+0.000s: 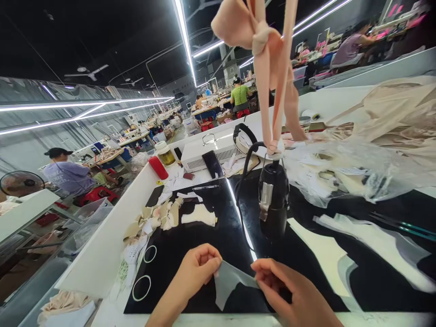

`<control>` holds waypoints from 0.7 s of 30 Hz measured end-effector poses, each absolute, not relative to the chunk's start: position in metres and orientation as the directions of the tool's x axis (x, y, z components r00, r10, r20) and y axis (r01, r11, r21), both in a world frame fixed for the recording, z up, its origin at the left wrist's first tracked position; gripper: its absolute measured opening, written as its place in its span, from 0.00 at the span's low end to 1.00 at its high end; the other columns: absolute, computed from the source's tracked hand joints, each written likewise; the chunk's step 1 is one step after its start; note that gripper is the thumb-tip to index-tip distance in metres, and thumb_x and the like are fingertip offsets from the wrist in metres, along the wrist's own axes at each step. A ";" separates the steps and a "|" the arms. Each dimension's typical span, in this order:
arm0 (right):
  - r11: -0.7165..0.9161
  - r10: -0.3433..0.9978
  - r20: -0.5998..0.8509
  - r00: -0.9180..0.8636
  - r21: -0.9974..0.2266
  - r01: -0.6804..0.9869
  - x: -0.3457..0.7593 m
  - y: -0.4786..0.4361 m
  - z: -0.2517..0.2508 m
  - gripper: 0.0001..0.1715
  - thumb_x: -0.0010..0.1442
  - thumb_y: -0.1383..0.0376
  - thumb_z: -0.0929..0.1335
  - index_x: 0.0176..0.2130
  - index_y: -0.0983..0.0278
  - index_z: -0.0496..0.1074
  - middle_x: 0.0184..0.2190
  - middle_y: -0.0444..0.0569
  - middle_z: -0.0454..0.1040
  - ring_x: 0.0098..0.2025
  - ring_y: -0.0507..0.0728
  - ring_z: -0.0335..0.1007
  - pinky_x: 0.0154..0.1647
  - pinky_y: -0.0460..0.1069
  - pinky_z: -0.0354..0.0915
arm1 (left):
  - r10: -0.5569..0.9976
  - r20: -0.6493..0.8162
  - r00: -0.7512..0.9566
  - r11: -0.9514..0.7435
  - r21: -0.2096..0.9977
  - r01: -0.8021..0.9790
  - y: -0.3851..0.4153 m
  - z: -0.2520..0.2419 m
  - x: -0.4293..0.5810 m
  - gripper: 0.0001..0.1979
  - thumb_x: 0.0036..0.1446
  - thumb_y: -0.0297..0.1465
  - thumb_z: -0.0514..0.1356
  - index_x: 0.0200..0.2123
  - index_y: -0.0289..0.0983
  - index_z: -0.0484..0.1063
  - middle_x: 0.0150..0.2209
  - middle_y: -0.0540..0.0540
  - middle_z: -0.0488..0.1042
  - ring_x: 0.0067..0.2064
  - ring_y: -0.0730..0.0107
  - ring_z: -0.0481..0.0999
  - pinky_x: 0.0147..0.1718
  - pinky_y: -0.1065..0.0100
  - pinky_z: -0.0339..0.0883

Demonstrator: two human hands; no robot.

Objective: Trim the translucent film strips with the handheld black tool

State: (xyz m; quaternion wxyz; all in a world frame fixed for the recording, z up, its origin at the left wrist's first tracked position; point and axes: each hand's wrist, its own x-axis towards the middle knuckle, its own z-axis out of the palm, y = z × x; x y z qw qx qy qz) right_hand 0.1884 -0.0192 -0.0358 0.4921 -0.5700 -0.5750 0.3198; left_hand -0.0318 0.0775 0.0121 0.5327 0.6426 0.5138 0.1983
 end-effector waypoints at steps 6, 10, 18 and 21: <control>0.390 0.862 0.497 -0.103 -0.519 0.760 0.209 -0.012 -0.060 0.17 0.68 0.70 0.63 0.53 0.55 0.72 0.42 0.46 0.82 0.43 0.59 0.82 0.45 0.53 0.77 | 0.947 -0.016 0.320 -0.183 0.793 0.581 0.083 0.005 -0.021 0.11 0.63 0.37 0.59 0.43 0.39 0.77 0.39 0.48 0.76 0.34 0.68 0.69 0.38 0.66 0.64; 0.411 0.846 0.500 -0.184 -0.394 0.822 0.221 -0.020 -0.054 0.16 0.70 0.70 0.63 0.52 0.56 0.73 0.46 0.48 0.81 0.48 0.60 0.81 0.50 0.53 0.76 | 0.925 0.071 0.373 -0.298 0.745 0.596 0.075 0.002 -0.025 0.08 0.66 0.34 0.57 0.40 0.41 0.77 0.39 0.48 0.75 0.37 0.65 0.73 0.40 0.66 0.67; 0.198 0.889 0.457 0.040 -0.462 0.865 0.283 -0.032 -0.034 0.12 0.74 0.64 0.62 0.47 0.55 0.75 0.42 0.45 0.81 0.44 0.56 0.79 0.46 0.50 0.74 | 0.627 0.410 0.662 -0.779 0.364 0.511 0.085 -0.032 -0.037 0.10 0.71 0.36 0.58 0.49 0.48 0.79 0.49 0.48 0.80 0.49 0.65 0.82 0.51 0.71 0.76; 0.017 0.867 0.455 0.202 -0.433 0.901 0.325 -0.036 -0.027 0.13 0.75 0.60 0.62 0.45 0.56 0.75 0.40 0.47 0.82 0.42 0.59 0.79 0.43 0.53 0.73 | 0.572 0.483 0.663 -0.818 0.268 0.510 0.093 -0.042 -0.041 0.12 0.72 0.39 0.58 0.53 0.48 0.78 0.52 0.49 0.80 0.51 0.66 0.83 0.53 0.71 0.76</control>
